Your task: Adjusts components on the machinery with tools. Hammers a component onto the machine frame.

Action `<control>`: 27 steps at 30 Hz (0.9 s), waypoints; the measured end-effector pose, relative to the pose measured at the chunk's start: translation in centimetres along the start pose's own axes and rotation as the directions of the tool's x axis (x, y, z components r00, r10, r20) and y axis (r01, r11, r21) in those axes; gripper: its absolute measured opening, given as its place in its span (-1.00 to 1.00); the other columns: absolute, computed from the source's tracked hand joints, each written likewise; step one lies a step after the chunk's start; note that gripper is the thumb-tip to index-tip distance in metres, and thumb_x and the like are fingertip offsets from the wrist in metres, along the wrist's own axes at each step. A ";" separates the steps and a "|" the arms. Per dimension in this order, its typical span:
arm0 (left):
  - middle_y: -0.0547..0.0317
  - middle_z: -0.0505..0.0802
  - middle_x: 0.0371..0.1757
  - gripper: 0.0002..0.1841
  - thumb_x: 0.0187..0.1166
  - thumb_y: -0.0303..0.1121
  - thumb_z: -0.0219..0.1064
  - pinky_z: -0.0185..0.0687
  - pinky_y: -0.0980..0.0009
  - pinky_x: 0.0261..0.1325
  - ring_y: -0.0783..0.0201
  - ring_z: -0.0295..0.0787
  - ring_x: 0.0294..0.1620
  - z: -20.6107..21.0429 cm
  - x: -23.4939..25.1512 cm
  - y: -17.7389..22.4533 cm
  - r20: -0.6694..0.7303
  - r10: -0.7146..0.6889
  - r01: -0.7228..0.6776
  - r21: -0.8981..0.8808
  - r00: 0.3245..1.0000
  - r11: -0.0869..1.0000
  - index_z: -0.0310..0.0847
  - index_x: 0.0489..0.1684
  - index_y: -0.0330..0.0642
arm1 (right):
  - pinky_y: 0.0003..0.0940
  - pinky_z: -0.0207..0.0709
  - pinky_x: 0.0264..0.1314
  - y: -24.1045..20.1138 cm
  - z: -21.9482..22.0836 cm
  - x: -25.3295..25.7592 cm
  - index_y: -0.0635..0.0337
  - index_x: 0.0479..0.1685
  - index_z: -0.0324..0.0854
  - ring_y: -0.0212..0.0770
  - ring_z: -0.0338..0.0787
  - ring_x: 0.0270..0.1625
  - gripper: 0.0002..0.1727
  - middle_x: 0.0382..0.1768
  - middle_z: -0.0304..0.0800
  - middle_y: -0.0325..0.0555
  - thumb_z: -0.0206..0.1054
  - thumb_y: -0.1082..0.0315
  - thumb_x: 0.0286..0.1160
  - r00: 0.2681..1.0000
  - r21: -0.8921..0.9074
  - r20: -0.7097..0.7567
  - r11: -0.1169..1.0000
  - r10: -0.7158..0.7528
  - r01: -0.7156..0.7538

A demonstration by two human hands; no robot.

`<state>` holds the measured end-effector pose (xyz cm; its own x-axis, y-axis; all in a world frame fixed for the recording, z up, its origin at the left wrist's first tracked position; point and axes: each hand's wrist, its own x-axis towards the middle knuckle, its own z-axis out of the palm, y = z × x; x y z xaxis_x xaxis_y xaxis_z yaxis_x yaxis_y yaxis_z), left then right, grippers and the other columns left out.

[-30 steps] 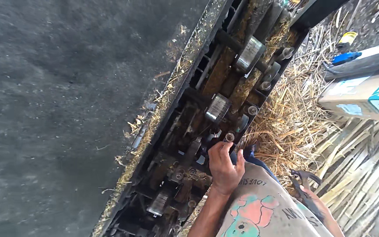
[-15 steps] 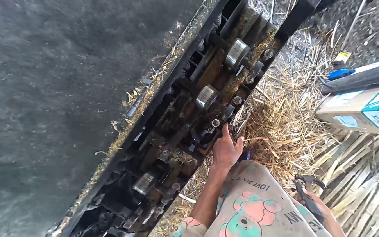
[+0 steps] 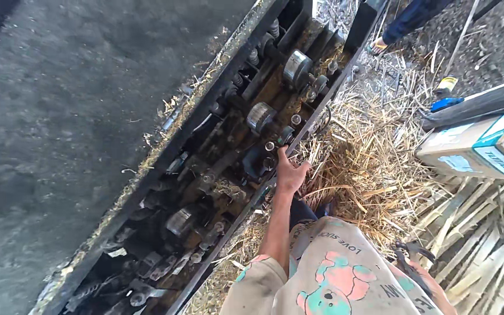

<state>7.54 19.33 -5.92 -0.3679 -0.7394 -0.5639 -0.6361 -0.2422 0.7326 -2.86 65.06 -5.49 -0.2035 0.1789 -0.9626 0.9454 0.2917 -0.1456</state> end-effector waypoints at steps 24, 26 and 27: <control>-0.02 0.89 0.02 -0.23 0.58 -0.04 0.36 0.74 -0.09 0.24 0.02 0.86 0.03 4.4 -6.9 -6.6 0.228 -0.077 -0.012 0.365 0.971 0.931 0.21 0.79 -0.13 | -0.48 0.63 -0.61 0.5 -3.9 4.8 0.17 -0.20 0.57 -0.39 0.65 -0.66 -0.62 -0.62 0.66 -0.20 0.00 0.10 0.84 0.985 0.082 0.122 0.991 -0.119 0.109; -0.04 0.89 0.10 -0.31 0.59 -0.06 0.34 0.70 -0.10 0.32 0.00 0.85 0.13 3.9 -8.0 -9.4 0.299 -0.162 0.023 0.420 0.941 0.907 0.34 0.70 -0.17 | -0.44 0.66 -0.57 1.0 -4.4 5.3 0.19 -0.18 0.59 -0.35 0.68 -0.64 -0.63 -0.60 0.70 -0.17 0.03 0.10 0.83 0.983 0.085 0.118 0.988 -0.137 0.127; -0.04 0.89 0.10 -0.34 0.60 -0.08 0.33 0.69 -0.10 0.33 0.00 0.85 0.14 3.5 -8.6 -10.4 0.300 -0.169 0.023 0.435 0.939 0.900 0.38 0.67 -0.19 | -0.41 0.67 -0.54 1.3 -4.8 5.7 0.21 -0.16 0.59 -0.34 0.70 -0.61 -0.64 -0.57 0.72 -0.14 0.05 0.12 0.81 0.978 0.096 0.137 0.985 -0.158 0.145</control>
<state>14.90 30.41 -10.02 -0.4414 -0.4645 -0.7677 -0.8761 0.0378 0.4807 -3.98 70.97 -10.08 -0.3132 0.0002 -0.9497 0.9258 0.2229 -0.3053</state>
